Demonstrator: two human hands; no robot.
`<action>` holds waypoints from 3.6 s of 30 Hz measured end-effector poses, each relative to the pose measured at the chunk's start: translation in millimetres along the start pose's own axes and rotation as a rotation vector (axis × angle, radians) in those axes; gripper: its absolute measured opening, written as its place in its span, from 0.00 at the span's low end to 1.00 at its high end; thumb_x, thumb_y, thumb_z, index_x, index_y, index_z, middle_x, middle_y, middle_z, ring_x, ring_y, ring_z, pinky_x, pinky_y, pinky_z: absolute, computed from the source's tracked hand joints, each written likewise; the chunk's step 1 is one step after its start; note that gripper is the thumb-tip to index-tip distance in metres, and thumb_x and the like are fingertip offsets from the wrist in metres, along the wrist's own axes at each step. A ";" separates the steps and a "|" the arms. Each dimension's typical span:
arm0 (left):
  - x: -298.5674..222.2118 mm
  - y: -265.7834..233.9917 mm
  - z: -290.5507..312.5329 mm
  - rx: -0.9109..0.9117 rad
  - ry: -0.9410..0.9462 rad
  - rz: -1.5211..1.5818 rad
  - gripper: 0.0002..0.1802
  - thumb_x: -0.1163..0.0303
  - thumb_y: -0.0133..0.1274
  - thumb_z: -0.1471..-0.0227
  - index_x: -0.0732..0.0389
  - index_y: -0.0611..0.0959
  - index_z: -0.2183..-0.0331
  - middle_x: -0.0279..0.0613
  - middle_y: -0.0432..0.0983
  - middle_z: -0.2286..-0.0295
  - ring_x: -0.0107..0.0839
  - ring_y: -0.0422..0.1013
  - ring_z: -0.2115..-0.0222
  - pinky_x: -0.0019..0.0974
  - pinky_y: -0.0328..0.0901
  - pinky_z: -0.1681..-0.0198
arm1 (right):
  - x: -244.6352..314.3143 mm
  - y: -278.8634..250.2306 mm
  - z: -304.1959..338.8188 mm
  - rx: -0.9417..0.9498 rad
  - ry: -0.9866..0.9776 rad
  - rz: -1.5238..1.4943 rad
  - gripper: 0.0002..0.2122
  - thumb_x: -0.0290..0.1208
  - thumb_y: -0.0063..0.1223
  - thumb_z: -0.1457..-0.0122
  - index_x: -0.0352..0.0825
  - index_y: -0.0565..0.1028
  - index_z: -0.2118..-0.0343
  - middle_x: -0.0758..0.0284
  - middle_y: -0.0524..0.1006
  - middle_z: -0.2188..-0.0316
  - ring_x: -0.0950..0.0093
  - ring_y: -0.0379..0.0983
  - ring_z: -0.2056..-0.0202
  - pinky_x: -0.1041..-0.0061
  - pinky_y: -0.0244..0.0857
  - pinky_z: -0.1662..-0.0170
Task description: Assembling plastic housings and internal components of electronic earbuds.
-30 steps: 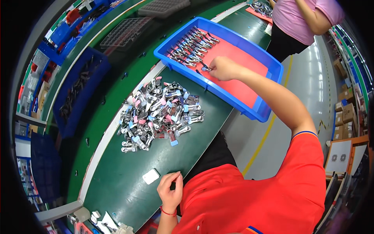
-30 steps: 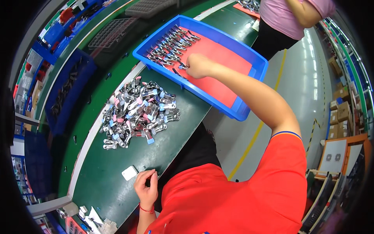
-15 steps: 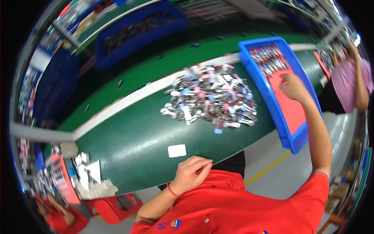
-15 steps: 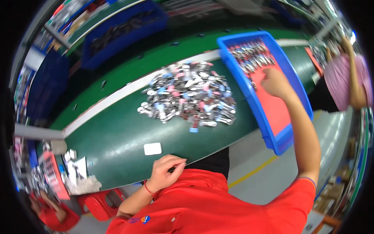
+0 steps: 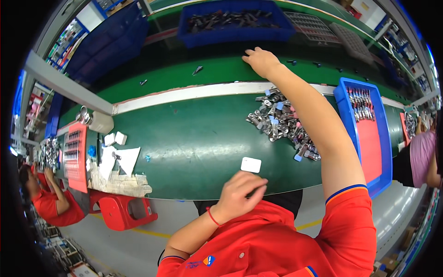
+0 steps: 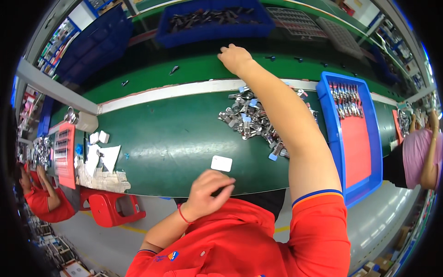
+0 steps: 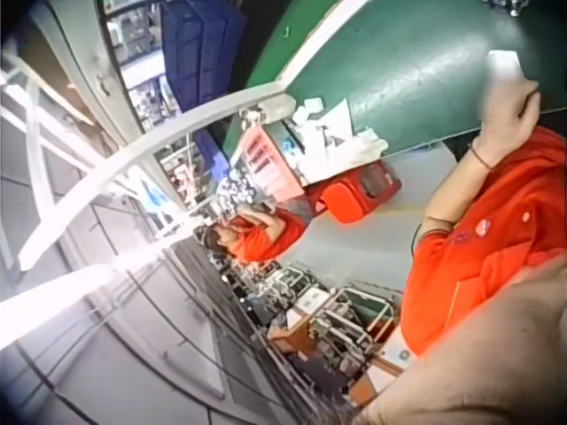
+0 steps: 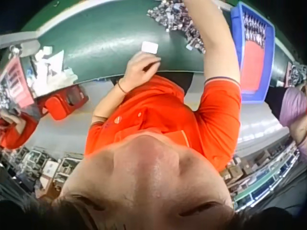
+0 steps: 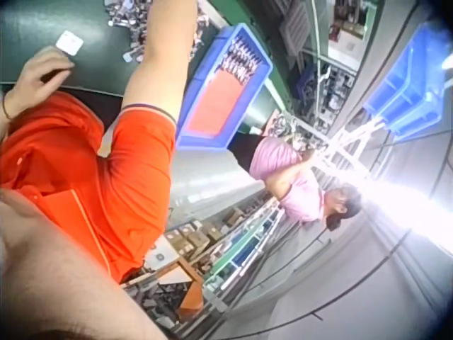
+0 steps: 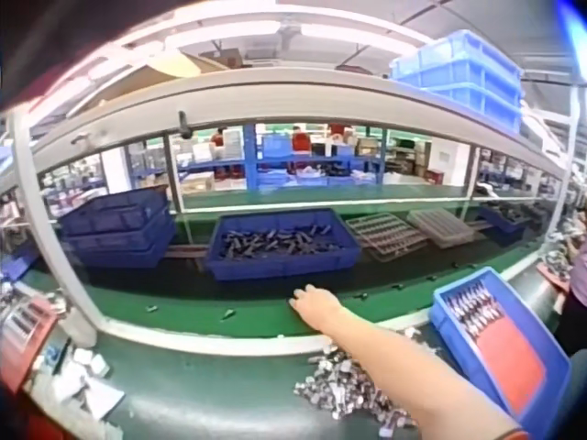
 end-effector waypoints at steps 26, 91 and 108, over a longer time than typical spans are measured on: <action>26.3 -20.3 -33.9 -0.049 -0.138 -0.057 0.23 0.78 0.67 0.60 0.63 0.79 0.57 0.46 0.77 0.60 0.39 0.75 0.60 0.36 0.69 0.57 | 148.7 -110.9 236.6 -0.212 0.398 -1.129 0.13 0.18 0.60 0.48 0.31 0.78 0.58 0.59 0.72 0.52 0.75 0.74 0.62 0.79 0.68 0.66; 44.1 -0.3 -14.3 -0.001 -0.640 0.836 0.16 0.82 0.53 0.44 0.69 0.80 0.53 0.50 0.80 0.63 0.28 0.77 0.69 0.30 0.74 0.64 | 14.4 -147.0 278.1 -0.185 0.658 -0.557 0.12 0.16 0.56 0.48 0.31 0.78 0.60 0.59 0.76 0.60 0.69 0.75 0.66 0.71 0.69 0.62; 40.5 1.1 -33.1 -0.174 -0.750 1.133 0.16 0.74 0.53 0.41 0.69 0.78 0.52 0.48 0.79 0.62 0.29 0.75 0.65 0.30 0.72 0.64 | 103.6 -120.4 251.5 -0.384 0.511 -1.793 0.15 0.19 0.66 0.52 0.27 0.75 0.60 0.58 0.78 0.62 0.69 0.77 0.62 0.76 0.71 0.61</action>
Point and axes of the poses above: each hand's wrist, its own z-axis away from the middle knuckle, its own y-axis out of the palm, x = y × z, the point moved 5 cm from there along -z, towards the middle knuckle
